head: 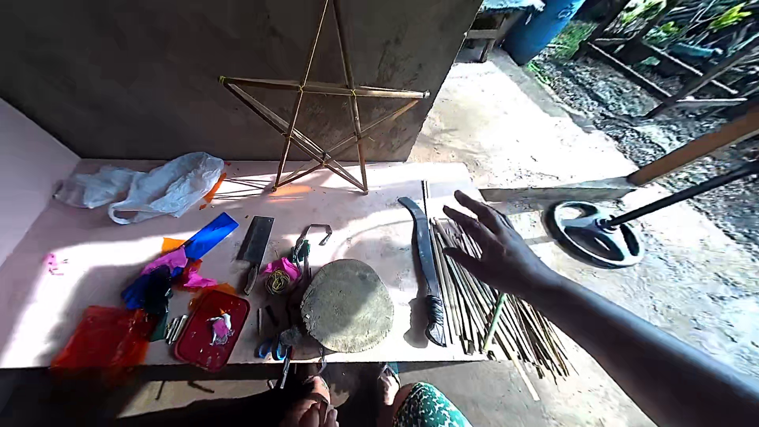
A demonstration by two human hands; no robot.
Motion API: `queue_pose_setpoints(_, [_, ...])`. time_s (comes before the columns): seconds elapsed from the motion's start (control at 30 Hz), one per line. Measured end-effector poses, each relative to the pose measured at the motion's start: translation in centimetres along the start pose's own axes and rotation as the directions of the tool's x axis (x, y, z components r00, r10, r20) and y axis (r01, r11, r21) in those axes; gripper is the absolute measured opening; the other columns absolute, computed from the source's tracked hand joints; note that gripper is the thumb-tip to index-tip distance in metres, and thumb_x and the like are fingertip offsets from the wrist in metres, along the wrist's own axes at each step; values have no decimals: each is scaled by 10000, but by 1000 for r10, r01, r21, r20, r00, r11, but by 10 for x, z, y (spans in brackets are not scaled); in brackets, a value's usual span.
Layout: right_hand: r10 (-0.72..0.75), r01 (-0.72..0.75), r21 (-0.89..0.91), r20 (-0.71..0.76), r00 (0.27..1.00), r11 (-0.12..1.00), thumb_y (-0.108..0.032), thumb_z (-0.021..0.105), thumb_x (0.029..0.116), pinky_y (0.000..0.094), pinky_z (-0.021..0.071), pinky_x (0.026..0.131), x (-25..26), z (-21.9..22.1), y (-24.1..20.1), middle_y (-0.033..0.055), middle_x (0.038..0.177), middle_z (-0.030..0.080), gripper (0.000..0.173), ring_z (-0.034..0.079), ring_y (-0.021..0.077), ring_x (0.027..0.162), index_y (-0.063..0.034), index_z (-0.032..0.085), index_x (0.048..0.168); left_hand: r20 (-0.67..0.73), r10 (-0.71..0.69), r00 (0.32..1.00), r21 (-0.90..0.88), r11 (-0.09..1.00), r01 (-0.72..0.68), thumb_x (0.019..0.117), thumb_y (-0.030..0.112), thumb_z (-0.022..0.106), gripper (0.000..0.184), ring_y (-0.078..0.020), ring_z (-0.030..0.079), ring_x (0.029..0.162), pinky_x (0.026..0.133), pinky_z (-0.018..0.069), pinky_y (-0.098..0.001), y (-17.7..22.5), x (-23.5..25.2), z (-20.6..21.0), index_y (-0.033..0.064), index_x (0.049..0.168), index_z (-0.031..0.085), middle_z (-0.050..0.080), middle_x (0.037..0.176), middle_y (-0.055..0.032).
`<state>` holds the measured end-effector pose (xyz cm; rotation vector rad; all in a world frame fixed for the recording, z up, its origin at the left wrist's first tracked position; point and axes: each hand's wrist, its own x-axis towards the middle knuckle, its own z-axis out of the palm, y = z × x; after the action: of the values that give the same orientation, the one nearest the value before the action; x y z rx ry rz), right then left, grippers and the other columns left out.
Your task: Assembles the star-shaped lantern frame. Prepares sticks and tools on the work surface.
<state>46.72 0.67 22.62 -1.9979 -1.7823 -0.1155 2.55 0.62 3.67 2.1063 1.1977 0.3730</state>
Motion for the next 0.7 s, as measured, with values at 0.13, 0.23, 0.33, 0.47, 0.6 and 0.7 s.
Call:
queue_pose_setpoints(0.13, [149,-159,35,194,970,987,-247,703,939,620,375,1136,-126,-32,-38,169,1452,582,508,538,406,1345,-54,612,1400,-205,87,975,26,996,-84,972,330,644,338,-320,740,838,803,583,-563,-13,-33,4,21,908,767,752,853,-131])
queue_pose_setpoints(0.23, [255,-302,57,403,879,952,-229,723,953,625,382,1129,-210,-38,-71,196,1374,631,480,576,416,1294,-39,624,1383,-241,53,969,-72,995,-72,970,293,657,323,-326,736,857,826,572,-576,-12,-48,2,-10,1010,762,748,882,-157])
queue_pose_setpoints(0.33, [327,-452,8,679,657,892,-331,681,993,620,329,1168,-299,-19,-90,199,1459,566,543,509,406,1372,-78,564,1459,-174,-27,984,-127,992,5,1014,287,622,322,-293,739,876,863,572,-556,-2,-51,-4,-1,1087,744,754,902,-140])
queue_pose_setpoints(0.47, [422,-651,74,706,569,756,-389,684,983,625,365,1153,-409,18,-106,251,1588,392,754,448,439,1422,-67,369,1587,-95,-110,989,-130,987,97,1059,306,575,349,-258,744,906,902,570,-523,9,-39,-6,4,1178,703,762,953,-123])
queue_pose_setpoints(0.6, [507,-712,210,570,646,671,-425,639,991,591,332,1190,-458,40,-120,242,1668,227,843,355,435,1488,-48,236,1629,-35,-166,986,0,986,166,1075,339,546,385,-275,736,953,930,552,-522,24,-29,-8,-3,1187,682,759,997,-133])
queue_pose_setpoints(0.7, [521,-697,280,498,693,660,-386,608,1012,563,315,1204,-464,49,-126,261,1669,200,806,341,431,1496,-15,232,1621,-7,-171,985,80,982,171,1078,375,531,410,-289,732,997,948,545,-536,24,-27,-3,20,1227,673,755,1043,-142])
